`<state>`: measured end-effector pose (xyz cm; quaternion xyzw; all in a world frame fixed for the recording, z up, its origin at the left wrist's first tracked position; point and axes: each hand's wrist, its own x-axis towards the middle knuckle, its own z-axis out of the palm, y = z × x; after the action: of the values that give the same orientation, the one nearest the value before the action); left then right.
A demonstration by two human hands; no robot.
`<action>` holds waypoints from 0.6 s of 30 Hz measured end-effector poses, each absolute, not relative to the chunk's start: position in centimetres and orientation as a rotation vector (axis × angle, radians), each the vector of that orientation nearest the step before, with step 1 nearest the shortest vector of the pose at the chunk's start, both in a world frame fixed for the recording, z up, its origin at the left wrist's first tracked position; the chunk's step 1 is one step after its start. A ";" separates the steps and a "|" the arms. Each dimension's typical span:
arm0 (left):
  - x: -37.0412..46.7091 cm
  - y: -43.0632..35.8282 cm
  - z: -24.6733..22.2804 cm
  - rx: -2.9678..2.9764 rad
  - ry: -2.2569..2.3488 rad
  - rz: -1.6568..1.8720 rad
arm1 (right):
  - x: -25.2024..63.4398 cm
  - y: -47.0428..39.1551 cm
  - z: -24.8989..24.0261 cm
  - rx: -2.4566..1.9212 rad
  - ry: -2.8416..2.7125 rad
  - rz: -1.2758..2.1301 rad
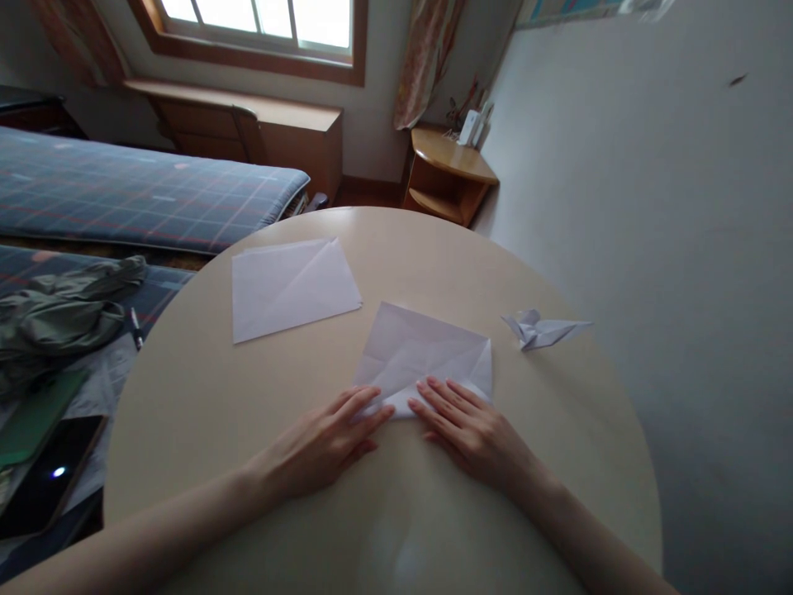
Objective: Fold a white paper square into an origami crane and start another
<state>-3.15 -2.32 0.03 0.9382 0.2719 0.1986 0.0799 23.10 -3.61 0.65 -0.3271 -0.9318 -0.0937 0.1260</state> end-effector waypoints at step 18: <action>-3.1 -2.5 0.0 2.756 0.861 0.552 | 23.0 -3.7 0.7 -0.982 -2.713 -0.297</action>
<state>-3.08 -2.48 -0.02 0.9328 0.2914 0.1867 0.1007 23.03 -3.73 0.68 -0.3362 -0.9285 -0.1018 0.1204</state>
